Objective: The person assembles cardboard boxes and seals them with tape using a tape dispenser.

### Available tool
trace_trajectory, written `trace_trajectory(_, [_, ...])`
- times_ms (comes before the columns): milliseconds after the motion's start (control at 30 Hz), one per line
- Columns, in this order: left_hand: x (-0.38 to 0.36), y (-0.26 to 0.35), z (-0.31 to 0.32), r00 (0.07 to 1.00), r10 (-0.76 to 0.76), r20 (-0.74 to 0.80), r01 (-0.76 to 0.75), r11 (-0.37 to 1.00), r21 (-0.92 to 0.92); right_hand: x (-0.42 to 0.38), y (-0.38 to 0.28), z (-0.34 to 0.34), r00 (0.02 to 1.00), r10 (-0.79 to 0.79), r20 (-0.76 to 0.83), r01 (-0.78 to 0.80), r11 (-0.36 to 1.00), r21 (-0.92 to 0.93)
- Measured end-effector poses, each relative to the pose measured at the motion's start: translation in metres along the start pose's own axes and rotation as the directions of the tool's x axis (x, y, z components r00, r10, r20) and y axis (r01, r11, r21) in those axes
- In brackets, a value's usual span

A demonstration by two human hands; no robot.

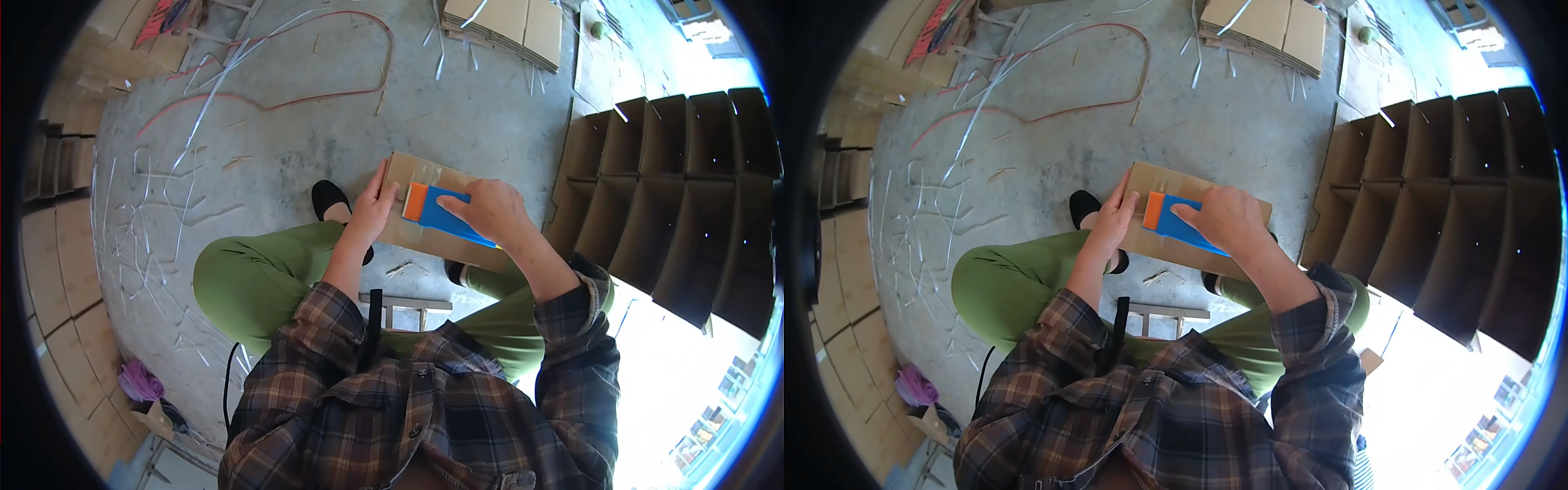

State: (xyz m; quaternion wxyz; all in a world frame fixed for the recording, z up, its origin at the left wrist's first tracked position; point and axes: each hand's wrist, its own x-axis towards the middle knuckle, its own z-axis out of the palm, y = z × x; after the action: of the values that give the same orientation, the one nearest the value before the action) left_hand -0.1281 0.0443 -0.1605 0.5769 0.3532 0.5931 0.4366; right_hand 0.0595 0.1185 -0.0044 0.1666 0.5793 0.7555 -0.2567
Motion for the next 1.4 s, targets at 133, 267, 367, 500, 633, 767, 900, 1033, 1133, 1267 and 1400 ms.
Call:
trace_trajectory(133, [0.002,0.002,0.003,0.998,0.059,-0.027,-0.056,0.993,0.1,0.001,-0.002,-0.002,0.999,0.042,0.022,-0.042,0.999,0.026])
trace_trajectory(267, [-0.001,0.005,0.004,0.997,0.071,-0.033,-0.069,0.995,0.068,0.002,0.006,-0.001,0.999,-0.015,0.04,0.014,1.0,0.023])
trace_trajectory(367, [0.002,-0.004,0.0,0.999,0.044,0.002,-0.044,0.999,-0.025,0.002,0.017,0.002,0.996,-0.063,0.061,0.06,0.996,0.06])
trace_trajectory(500, [0.001,-0.001,0.002,1.0,0.027,0.016,-0.027,1.0,-0.016,-0.009,0.042,-0.003,0.993,-0.114,0.04,0.11,0.99,0.09])
trace_trajectory(633, [-0.003,0.007,0.006,1.0,0.011,0.005,-0.011,1.0,-0.016,-0.039,0.104,-0.013,0.993,-0.096,0.072,0.076,0.966,0.248])
trace_trajectory(767, [-0.007,0.017,0.009,0.998,-0.061,-0.005,0.061,0.998,-0.017,-0.078,0.167,-0.025,0.987,0.012,0.161,-0.056,0.961,0.271])
trace_trajectory(900, [-0.006,0.013,0.009,0.997,-0.066,-0.029,0.067,0.997,0.031,-0.098,0.222,-0.015,0.977,0.114,0.179,-0.177,0.903,0.391])
trace_trajectory(1033, [-0.006,0.01,0.005,0.994,-0.1,-0.047,0.103,0.993,0.055,-0.092,0.236,-0.003,0.975,0.12,0.186,-0.187,0.896,0.403])
trace_trajectory(1133, [-0.005,0.009,0.004,0.995,-0.095,-0.044,0.097,0.994,0.048,-0.083,0.235,0.002,0.971,0.124,0.206,-0.195,0.908,0.371])
trace_trajectory(1267, [-0.007,0.012,0.007,0.997,-0.066,-0.04,0.07,0.991,0.115,-0.072,0.241,0.018,0.978,0.114,0.175,-0.177,0.899,0.4])
trace_trajectory(1400, [-0.011,0.028,0.022,0.95,0.272,-0.151,0.036,0.388,0.921,-0.063,0.238,0.024,0.972,0.117,0.204,-0.184,0.919,0.348])
